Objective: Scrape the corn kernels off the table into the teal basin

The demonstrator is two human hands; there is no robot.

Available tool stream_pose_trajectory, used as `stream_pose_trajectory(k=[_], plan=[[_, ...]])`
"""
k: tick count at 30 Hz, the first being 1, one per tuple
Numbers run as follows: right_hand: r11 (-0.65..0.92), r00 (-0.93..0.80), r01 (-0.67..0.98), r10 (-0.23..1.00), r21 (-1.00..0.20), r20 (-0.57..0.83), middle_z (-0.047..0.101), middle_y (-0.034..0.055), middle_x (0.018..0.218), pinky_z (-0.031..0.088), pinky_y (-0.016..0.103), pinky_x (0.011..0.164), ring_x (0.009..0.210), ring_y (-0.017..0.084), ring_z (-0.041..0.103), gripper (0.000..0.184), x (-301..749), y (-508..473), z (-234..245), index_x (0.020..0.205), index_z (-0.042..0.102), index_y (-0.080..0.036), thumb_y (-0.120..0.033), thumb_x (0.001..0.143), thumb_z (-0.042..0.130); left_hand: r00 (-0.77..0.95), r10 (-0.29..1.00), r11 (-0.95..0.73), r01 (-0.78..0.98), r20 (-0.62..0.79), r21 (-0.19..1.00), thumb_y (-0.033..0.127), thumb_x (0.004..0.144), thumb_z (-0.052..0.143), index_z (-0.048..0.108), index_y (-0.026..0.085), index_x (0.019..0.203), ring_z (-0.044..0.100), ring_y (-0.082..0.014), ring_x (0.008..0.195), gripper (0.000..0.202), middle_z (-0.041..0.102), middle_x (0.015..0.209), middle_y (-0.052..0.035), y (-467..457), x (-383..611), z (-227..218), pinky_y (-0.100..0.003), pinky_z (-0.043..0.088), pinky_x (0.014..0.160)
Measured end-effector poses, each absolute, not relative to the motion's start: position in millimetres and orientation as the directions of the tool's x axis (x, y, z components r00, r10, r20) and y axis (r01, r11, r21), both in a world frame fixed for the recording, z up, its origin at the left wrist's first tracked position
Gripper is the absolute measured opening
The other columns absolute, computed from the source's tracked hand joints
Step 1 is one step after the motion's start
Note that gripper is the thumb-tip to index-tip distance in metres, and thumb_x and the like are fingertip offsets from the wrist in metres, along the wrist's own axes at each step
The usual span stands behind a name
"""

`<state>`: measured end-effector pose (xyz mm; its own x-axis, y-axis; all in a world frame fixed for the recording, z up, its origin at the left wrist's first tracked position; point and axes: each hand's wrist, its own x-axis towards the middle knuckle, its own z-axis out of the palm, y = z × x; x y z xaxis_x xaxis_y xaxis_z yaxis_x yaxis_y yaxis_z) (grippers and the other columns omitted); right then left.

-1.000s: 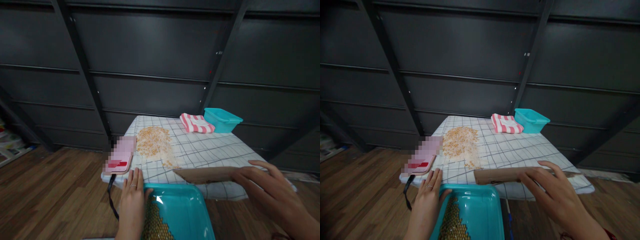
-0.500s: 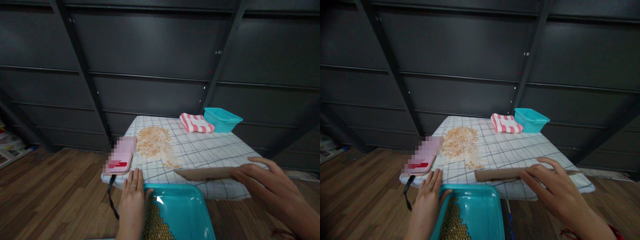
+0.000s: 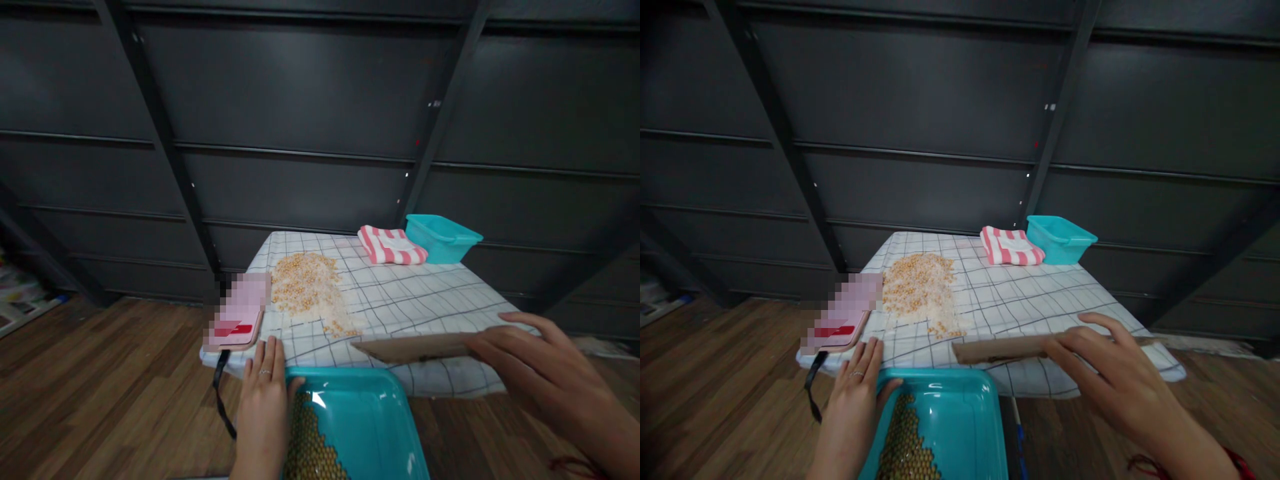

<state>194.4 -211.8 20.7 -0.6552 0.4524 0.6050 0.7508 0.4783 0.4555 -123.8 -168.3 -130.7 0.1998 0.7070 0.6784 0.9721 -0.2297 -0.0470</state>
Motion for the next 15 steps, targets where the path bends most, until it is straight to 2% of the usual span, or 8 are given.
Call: stream_pose_trajectory(k=[5, 11, 15], plan=[[0.483, -0.71, 0.701, 0.403, 0.524, 0.578, 0.064, -0.0008, 0.069, 0.044, 0.035, 0.069, 0.059, 0.013, 0.059, 0.031, 207.1, -193.9, 25.2, 0.096, 0.05, -0.021, 0.002, 0.083, 0.034, 0.23, 0.703, -0.244, 0.967, 0.673, -0.076, 0.026, 0.085, 0.044, 0.056, 0.001, 0.115, 0.059, -0.0333, 0.108, 0.04, 0.065, 0.114, -0.0232, -168.5, -124.3, -127.7, -0.048, 0.053, 0.082], [0.527, -0.696, 0.709, 0.417, 0.468, 0.585, 0.065, -0.0005, 0.073, 0.043, 0.037, 0.078, 0.064, 0.013, 0.06, 0.031, 211.4, -202.5, 30.5, 0.097, 0.052, -0.022, 0.0, 0.084, 0.035, 0.19, 0.747, -0.271, 0.962, 0.637, 0.031, 0.027, 0.084, 0.048, 0.052, 0.005, 0.122, 0.055, -0.0333, 0.114, 0.045, 0.061, 0.12, -0.0224, -169.7, -126.8, -129.1, -0.051, 0.05, 0.087], [0.552, -0.716, 0.691, 0.433, 0.467, 0.548, 0.065, -0.0021, 0.073, 0.043, 0.036, 0.081, 0.067, 0.013, 0.061, 0.032, 214.3, -202.7, 28.0, 0.101, 0.053, -0.024, -0.002, 0.084, 0.036, 0.211, 0.766, -0.268, 0.963, 0.608, 0.002, 0.029, 0.084, 0.048, 0.051, 0.008, 0.124, 0.055, -0.0317, 0.114, 0.045, 0.061, 0.122, -0.0205, -170.8, -128.6, -125.7, -0.049, 0.051, 0.088]])
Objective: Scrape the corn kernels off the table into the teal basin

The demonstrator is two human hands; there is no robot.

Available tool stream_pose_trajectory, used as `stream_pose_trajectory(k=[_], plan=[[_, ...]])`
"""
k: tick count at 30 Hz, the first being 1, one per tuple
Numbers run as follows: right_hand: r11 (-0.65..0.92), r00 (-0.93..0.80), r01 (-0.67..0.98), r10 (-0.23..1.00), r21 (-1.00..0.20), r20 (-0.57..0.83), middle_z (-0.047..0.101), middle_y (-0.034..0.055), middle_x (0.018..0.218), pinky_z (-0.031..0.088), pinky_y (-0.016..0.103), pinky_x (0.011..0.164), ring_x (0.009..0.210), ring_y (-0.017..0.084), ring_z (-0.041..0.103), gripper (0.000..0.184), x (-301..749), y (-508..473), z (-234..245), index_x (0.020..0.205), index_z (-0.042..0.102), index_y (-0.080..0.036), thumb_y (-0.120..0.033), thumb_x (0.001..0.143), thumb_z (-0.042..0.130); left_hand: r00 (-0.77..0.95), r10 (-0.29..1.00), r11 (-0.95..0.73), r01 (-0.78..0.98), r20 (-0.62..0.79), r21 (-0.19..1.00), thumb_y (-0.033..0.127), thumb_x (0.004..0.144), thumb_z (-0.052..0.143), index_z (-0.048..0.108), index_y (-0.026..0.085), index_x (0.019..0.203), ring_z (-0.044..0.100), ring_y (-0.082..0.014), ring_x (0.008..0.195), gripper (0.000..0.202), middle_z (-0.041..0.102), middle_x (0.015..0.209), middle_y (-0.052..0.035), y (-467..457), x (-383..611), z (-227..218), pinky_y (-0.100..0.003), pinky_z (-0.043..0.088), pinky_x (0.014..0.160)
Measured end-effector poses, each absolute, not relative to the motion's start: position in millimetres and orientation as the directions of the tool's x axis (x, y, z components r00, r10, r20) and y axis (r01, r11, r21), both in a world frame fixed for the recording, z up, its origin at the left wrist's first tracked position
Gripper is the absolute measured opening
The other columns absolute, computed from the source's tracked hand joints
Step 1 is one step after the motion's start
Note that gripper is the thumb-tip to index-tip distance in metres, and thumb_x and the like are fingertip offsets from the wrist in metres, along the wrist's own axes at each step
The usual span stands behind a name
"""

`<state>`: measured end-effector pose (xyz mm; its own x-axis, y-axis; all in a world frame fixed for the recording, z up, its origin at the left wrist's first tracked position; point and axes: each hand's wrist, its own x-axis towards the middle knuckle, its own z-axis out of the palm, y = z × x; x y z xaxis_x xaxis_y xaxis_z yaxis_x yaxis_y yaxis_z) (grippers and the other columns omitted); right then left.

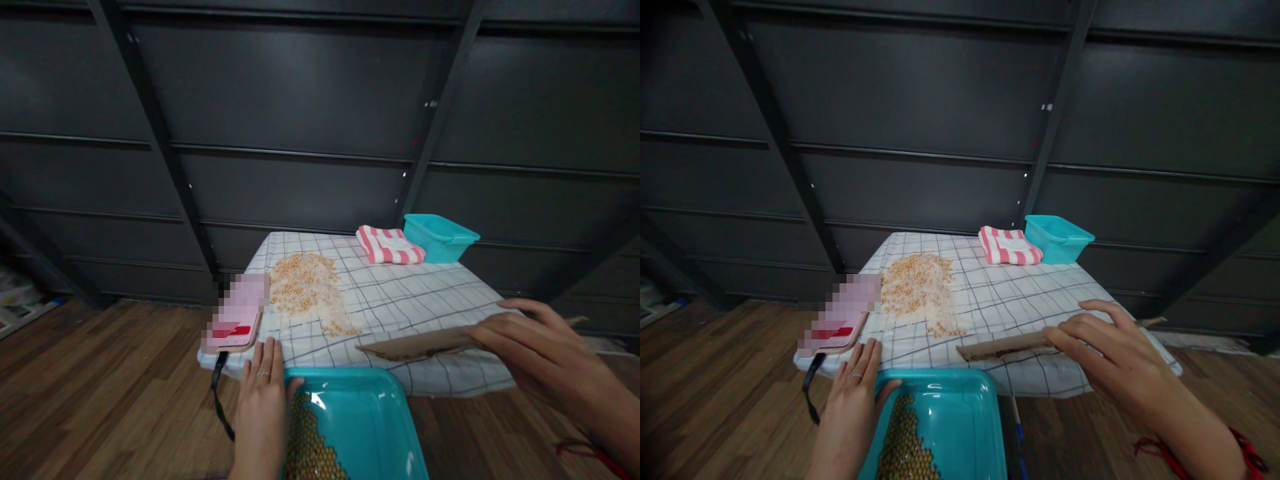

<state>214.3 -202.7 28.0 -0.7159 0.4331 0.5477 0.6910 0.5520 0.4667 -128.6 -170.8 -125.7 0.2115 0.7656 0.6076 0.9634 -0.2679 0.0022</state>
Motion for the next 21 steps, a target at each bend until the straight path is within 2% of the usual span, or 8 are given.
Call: stream_pose_trajectory(k=[4, 8, 11, 14, 18, 21], plan=[[0.511, -0.684, 0.724, 0.446, 0.463, 0.576, 0.066, -0.0028, 0.074, 0.044, 0.036, 0.079, 0.066, 0.013, 0.06, 0.036, 222.6, -199.1, 25.0, 0.102, 0.053, -0.026, -0.001, 0.082, 0.037, 0.231, 0.75, -0.267, 0.963, 0.62, -0.035, 0.029, 0.084, 0.047, 0.052, 0.006, 0.122, 0.057, -0.0321, 0.112, 0.044, 0.062, 0.119, -0.0214, -170.7, -129.2, -124.9, -0.047, 0.052, 0.086], [0.553, -0.673, 0.723, 0.427, 0.415, 0.604, 0.066, -0.0012, 0.075, 0.045, 0.036, 0.079, 0.068, 0.014, 0.061, 0.032, 220.6, -208.7, 29.3, 0.099, 0.056, -0.026, -0.004, 0.083, 0.039, 0.229, 0.759, -0.26, 0.965, 0.609, -0.04, 0.03, 0.084, 0.047, 0.048, 0.009, 0.126, 0.055, -0.0316, 0.114, 0.047, 0.061, 0.122, -0.0203, -169.6, -128.9, -127.8, -0.048, 0.051, 0.087], [0.57, -0.707, 0.691, 0.406, 0.444, 0.579, 0.066, -0.0007, 0.073, 0.045, 0.035, 0.078, 0.068, 0.015, 0.061, 0.027, 213.9, -214.9, 31.5, 0.095, 0.056, -0.024, -0.007, 0.086, 0.038, 0.226, 0.756, -0.264, 0.964, 0.614, -0.03, 0.029, 0.084, 0.047, 0.048, 0.008, 0.126, 0.055, -0.0322, 0.114, 0.047, 0.061, 0.122, -0.0206, -169.0, -128.2, -128.8, -0.049, 0.05, 0.088], [0.521, -0.7, 0.708, 0.422, 0.477, 0.576, 0.066, -0.0019, 0.071, 0.044, 0.034, 0.076, 0.064, 0.013, 0.06, 0.03, 211.3, -210.0, 27.1, 0.096, 0.054, -0.023, -0.003, 0.086, 0.035, 0.222, 0.745, -0.28, 0.96, 0.629, -0.007, 0.028, 0.085, 0.047, 0.049, 0.006, 0.125, 0.056, -0.0334, 0.113, 0.047, 0.061, 0.12, -0.0221, -168.9, -128.5, -129.1, -0.05, 0.051, 0.086], [0.477, -0.668, 0.74, 0.439, 0.474, 0.601, 0.066, -0.0022, 0.072, 0.043, 0.034, 0.075, 0.062, 0.012, 0.06, 0.032, 214.8, -199.2, 21.4, 0.099, 0.052, -0.023, 0.0, 0.083, 0.035, 0.253, 0.74, -0.305, 0.952, 0.623, -0.024, 0.031, 0.084, 0.048, 0.05, 0.003, 0.123, 0.057, -0.0341, 0.111, 0.048, 0.061, 0.12, -0.024, -169.3, -130.3, -128.7, -0.049, 0.052, 0.084], [0.493, -0.657, 0.745, 0.422, 0.45, 0.624, 0.066, -0.0008, 0.076, 0.044, 0.036, 0.078, 0.065, 0.013, 0.06, 0.031, 216.8, -201.3, 22.9, 0.1, 0.053, -0.024, -0.002, 0.083, 0.038, 0.239, 0.74, -0.301, 0.954, 0.629, -0.008, 0.031, 0.084, 0.05, 0.051, 0.005, 0.124, 0.058, -0.0344, 0.11, 0.047, 0.062, 0.119, -0.0228, -169.3, -129.6, -127.6, -0.05, 0.053, 0.083]])
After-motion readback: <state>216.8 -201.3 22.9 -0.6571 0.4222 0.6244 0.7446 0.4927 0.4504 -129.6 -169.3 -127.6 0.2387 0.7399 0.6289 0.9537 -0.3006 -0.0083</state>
